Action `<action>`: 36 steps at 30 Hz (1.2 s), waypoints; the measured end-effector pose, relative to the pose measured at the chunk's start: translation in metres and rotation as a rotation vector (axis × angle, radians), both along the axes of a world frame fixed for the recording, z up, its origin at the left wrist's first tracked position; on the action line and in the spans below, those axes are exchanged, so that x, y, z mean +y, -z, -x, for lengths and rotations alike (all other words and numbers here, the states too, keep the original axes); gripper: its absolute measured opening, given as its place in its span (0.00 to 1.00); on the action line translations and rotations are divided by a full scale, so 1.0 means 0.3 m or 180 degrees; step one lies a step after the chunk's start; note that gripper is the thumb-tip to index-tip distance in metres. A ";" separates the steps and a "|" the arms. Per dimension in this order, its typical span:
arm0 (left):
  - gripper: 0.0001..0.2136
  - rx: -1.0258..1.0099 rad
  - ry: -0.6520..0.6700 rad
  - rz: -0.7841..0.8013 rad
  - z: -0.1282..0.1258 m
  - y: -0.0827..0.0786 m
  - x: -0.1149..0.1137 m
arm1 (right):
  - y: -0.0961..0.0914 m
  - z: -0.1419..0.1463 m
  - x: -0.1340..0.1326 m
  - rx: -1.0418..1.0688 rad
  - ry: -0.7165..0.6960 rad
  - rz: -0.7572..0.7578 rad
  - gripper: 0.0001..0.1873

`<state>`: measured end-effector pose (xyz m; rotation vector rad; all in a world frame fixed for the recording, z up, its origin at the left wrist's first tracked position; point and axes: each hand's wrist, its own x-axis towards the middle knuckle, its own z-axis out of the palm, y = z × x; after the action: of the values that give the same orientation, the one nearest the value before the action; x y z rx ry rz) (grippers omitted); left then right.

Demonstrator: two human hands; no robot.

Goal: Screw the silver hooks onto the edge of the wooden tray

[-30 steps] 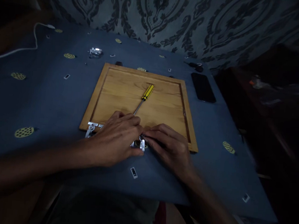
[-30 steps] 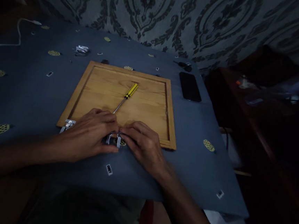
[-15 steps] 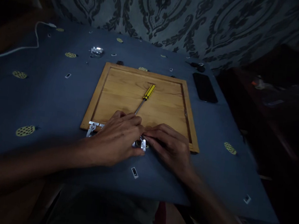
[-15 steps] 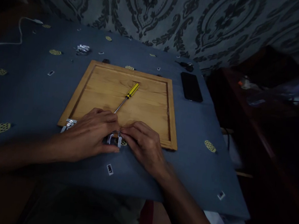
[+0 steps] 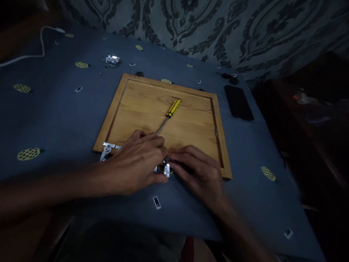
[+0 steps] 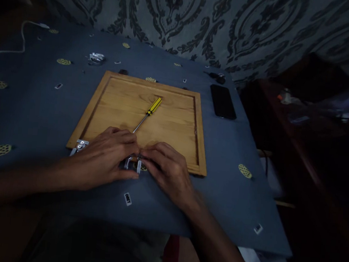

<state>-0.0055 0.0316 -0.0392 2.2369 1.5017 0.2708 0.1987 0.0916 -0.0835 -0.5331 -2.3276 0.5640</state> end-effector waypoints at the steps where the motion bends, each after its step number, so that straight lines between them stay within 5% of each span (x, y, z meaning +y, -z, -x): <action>1: 0.14 0.0009 0.0002 -0.0004 0.000 0.001 0.000 | 0.000 0.002 0.000 0.0010 -0.0015 -0.0010 0.05; 36: 0.14 0.0038 0.0011 -0.0040 0.000 0.004 -0.004 | -0.002 0.005 0.001 -0.0055 -0.0011 0.0039 0.05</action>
<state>-0.0056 0.0306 -0.0404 2.2546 1.5059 0.2669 0.1973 0.0920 -0.0830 -0.5418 -2.3433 0.5779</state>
